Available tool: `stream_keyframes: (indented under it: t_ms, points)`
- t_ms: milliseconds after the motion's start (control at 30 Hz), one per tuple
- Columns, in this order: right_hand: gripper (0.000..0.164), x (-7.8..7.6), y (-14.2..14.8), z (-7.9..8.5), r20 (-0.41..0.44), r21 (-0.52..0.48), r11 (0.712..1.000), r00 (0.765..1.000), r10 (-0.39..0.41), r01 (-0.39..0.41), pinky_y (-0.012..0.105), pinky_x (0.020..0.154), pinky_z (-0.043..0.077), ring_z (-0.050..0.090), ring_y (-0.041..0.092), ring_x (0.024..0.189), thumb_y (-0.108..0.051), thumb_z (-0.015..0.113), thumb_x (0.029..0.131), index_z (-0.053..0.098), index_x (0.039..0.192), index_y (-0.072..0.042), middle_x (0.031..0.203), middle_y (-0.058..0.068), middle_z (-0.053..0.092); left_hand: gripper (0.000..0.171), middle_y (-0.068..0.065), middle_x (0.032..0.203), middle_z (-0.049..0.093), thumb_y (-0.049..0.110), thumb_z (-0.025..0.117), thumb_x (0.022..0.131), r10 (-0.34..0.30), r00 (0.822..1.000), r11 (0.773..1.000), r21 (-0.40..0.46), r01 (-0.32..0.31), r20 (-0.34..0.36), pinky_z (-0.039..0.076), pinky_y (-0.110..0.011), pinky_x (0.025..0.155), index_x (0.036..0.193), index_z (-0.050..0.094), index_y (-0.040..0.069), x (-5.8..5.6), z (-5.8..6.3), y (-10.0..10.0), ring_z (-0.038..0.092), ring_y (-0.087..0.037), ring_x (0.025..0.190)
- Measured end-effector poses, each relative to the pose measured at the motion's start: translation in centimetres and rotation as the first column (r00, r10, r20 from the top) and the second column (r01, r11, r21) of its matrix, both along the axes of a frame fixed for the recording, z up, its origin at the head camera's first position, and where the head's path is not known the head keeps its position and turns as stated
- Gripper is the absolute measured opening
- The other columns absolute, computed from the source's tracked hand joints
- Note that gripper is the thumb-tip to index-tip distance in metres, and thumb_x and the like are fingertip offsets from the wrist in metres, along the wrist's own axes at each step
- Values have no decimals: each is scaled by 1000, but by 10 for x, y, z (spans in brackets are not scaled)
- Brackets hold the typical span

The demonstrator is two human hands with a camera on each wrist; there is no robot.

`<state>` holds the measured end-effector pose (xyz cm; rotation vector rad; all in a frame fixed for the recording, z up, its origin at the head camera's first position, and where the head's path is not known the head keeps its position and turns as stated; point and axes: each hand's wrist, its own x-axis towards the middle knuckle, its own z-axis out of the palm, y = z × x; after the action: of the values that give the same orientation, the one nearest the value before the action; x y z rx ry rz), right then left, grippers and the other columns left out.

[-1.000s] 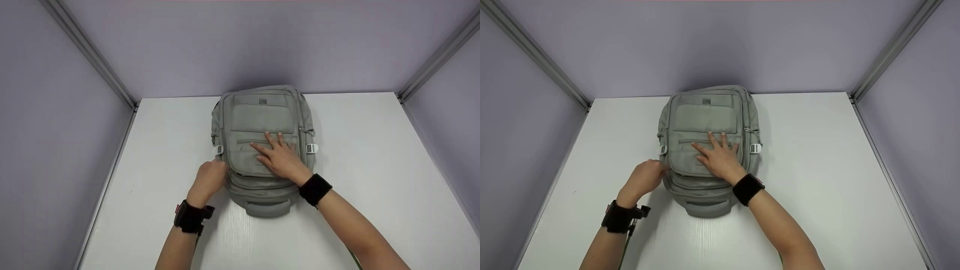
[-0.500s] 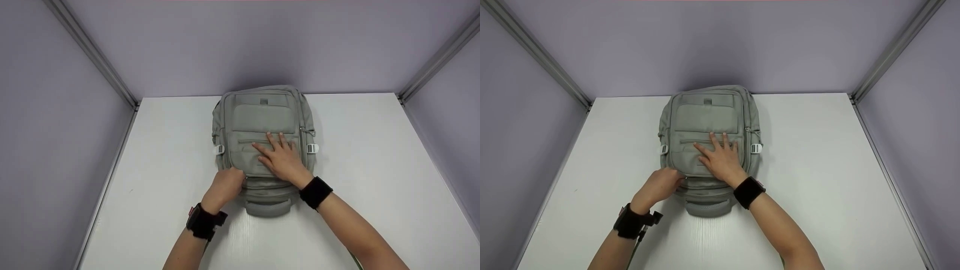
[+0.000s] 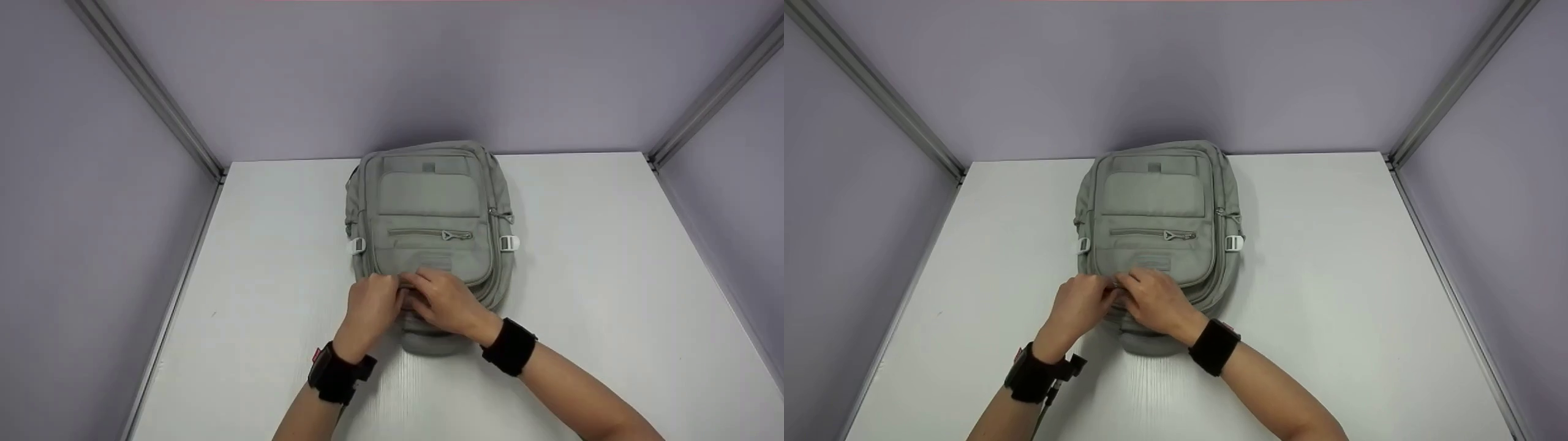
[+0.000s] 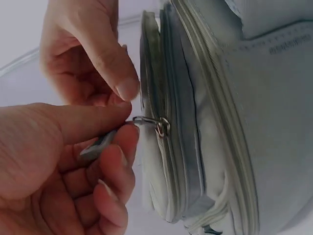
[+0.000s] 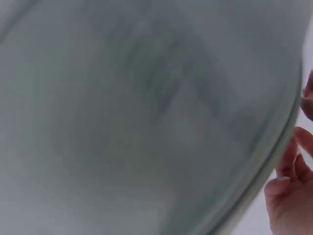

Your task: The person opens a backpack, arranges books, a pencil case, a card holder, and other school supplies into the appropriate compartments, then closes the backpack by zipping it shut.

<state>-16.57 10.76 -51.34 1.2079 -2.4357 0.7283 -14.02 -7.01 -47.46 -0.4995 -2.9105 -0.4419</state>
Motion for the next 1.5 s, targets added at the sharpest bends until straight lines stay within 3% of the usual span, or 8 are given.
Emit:
stream_keyframes:
  t_ms: [167, 400, 600, 733, 867, 1033, 1233, 1500]
  points:
    - [41, 10, -9, -5, 93, -41, 999, 996, 4, 0, 31, 69, 55, 66, 18, 87, -6, 71, 86, 59, 125, 2, 103, 10, 67, 21, -10, 61, 61, 14, 71, 89, 7, 999, 997, 83, -4, -34, 47, -38, 44, 73, 60, 7, 8, 3, 5, 60, -27, 51]
    - [10, 10, -14, -5, 331, -76, 996, 941, 65, -42, 27, 71, 52, 62, 10, 85, -9, 66, 92, 66, 102, -11, 92, -1, 65, 23, -10, 60, 59, 9, 74, 84, -45, 998, 988, 146, 50, -38, 44, -38, 42, 84, 52, 7, 12, 6, 4, 59, -27, 49]
    - [3, 9, -14, -10, 353, -82, 997, 935, 42, -14, 26, 66, 51, 61, 9, 78, -10, 67, 92, 67, 94, -11, 87, -2, 65, 12, -8, 72, 65, 10, 72, 87, -107, 993, 971, 221, 95, 40, 48, -36, 48, 96, 63, 7, 10, 13, -9, 63, -24, 59]
    - [3, 10, -15, -11, 346, -122, 992, 938, 8, 36, 24, 61, 49, 59, 7, 70, -7, 68, 90, 70, 88, -9, 81, -2, 65, 30, -12, 101, 70, -4, 68, 87, -166, 986, 962, 221, 161, 7, 55, -40, 72, 116, 68, 5, -1, 7, -26, 68, -28, 89]
    - [7, 12, -15, -11, 370, -147, 986, 929, -14, 73, 23, 58, 47, 57, 4, 66, -5, 69, 88, 68, 84, -11, 77, -5, 62, 45, -15, 130, 61, -14, 66, 84, -252, 968, 957, 148, 251, -11, 41, -52, 101, 124, 67, 4, -16, -13, -35, 54, -36, 123]
    - [13, 15, -16, -8, 407, -147, 977, 910, -80, 151, 24, 54, 45, 53, 4, 59, -16, 65, 96, 68, 84, -12, 72, -7, 59, 34, -9, 138, 57, 1, 73, 85, -277, 959, 954, 101, 281, -51, 32, -58, 106, 118, 73, 12, -25, -33, -33, 43, -38, 133]
    - [12, 15, -15, -9, 416, -134, 973, 901, -118, 189, 29, 63, 53, 67, 11, 75, -13, 60, 99, 65, 107, -6, 90, 5, 71, 24, -5, 133, 61, 13, 81, 79, -265, 948, 955, 89, 284, -178, 33, -54, 107, 103, 79, 13, -31, -44, -31, 48, -33, 131]
    - [8, 16, -5, -11, 347, -107, 967, 921, -180, 229, 24, 51, 44, 52, 4, 56, -8, 65, 95, 66, 87, -7, 75, 1, 67, 8, -2, 120, 69, 10, 83, 76, -278, 918, 952, 48, 303, -281, 36, -52, 106, 84, 81, 12, -35, -46, -35, 56, -31, 123]
